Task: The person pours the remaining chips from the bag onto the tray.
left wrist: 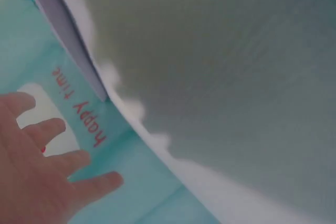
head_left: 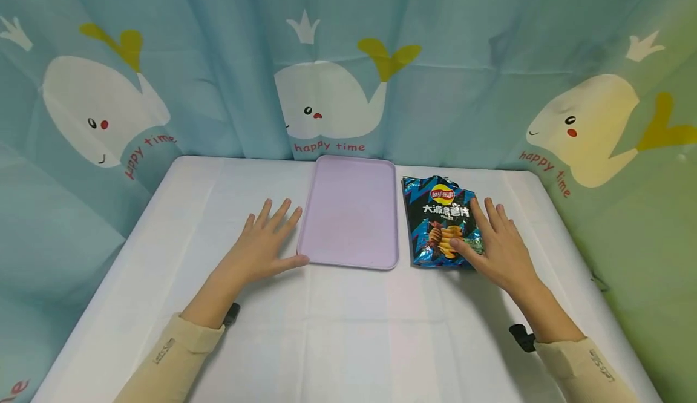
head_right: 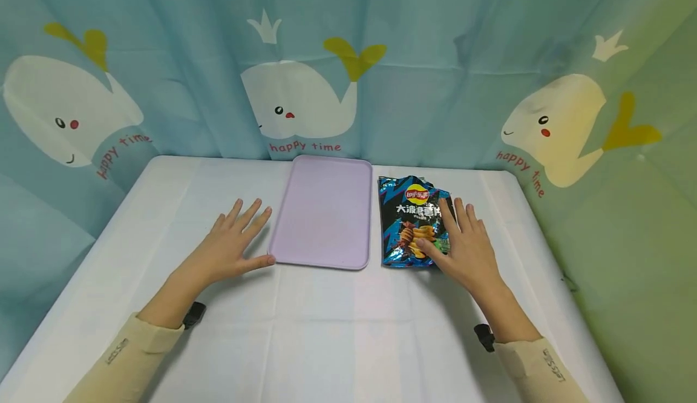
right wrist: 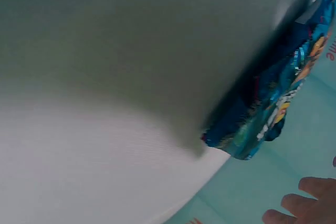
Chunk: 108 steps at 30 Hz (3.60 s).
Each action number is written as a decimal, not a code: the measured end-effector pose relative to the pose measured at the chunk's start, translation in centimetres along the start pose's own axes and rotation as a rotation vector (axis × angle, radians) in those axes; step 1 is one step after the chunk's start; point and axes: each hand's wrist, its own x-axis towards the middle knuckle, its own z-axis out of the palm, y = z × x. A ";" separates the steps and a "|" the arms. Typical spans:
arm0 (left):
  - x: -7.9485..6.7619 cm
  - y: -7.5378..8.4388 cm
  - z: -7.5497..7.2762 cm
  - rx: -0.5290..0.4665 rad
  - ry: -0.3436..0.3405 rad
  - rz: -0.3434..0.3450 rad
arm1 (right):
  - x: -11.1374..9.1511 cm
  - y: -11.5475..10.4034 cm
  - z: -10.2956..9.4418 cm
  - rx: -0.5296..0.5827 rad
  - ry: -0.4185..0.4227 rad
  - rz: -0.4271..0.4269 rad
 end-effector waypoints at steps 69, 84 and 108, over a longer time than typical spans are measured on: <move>1.4 2.6 1.0 -0.111 -0.178 -0.184 | 4.6 1.7 1.9 0.910 -0.094 0.582; 1.6 1.3 0.8 -0.108 -0.262 -0.221 | 3.8 -0.2 -2.0 0.759 0.255 0.195; 1.7 1.0 0.6 -0.112 -0.289 -0.240 | 7.3 -6.0 -6.3 0.398 0.319 -0.370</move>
